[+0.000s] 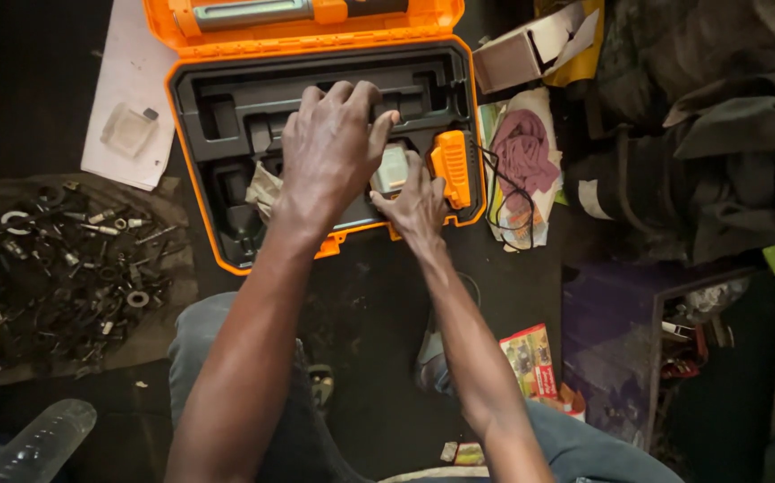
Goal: Organizing power tool batteries into an orange carrying case and wiping them with a cloth.
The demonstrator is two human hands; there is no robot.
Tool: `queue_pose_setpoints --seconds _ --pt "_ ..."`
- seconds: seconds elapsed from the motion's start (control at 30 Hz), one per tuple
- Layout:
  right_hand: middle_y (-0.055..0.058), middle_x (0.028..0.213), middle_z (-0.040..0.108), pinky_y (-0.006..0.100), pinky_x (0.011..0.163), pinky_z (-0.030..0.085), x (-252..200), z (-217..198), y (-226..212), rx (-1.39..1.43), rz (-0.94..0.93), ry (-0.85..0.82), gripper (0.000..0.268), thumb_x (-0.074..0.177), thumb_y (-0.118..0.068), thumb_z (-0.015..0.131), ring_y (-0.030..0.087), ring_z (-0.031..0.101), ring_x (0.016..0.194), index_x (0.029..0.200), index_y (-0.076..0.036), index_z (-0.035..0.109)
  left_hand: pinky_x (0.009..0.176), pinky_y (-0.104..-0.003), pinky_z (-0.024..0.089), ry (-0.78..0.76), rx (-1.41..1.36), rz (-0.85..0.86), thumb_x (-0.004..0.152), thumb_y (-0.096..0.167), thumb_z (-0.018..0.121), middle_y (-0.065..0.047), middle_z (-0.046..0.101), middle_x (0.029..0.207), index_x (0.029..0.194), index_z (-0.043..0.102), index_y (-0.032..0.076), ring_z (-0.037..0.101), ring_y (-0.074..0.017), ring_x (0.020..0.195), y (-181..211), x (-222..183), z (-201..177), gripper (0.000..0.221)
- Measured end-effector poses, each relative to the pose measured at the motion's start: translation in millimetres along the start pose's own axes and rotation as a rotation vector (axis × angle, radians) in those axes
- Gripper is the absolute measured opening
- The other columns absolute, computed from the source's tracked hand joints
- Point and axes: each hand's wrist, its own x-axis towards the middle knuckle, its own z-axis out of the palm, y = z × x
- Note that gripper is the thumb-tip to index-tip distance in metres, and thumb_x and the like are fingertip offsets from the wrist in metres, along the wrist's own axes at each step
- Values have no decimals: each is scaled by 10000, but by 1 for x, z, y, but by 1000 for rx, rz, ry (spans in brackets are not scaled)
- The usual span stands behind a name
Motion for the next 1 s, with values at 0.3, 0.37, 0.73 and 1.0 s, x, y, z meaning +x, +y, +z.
queue_pose_setpoints --seconds 0.3,0.37,0.73,1.0 --pt "160 1190 634 516 867 458 -14 36 20 111 -99 273 850 700 -346 921 355 546 984 1336 -98 413 780 -506 525 0 7 -14 953 398 714 -116 720 1048 1075 708 67 633 -327 974 -2 -2 -5 353" --pt "152 1182 626 503 854 457 -13 41 25 114 -109 279 838 708 -349 918 343 537 979 1327 -102 409 788 -503 526 -13 13 -20 951 399 715 -111 722 1050 1077 710 71 633 -321 976 -2 -2 -6 351" --pt "135 1183 612 475 832 431 -10 49 26 124 -178 341 808 747 -365 907 302 512 949 1326 -104 407 806 -462 548 -50 -12 -106 965 394 700 -108 723 1081 1158 705 91 639 -268 958 -26 -1 -7 359" --pt "119 1183 619 485 916 385 -6 55 36 139 -220 369 803 776 -425 881 277 544 973 1341 -115 403 844 -662 529 -375 253 -134 997 460 638 -219 608 1270 1270 618 74 535 -499 1199 -69 -31 48 473"
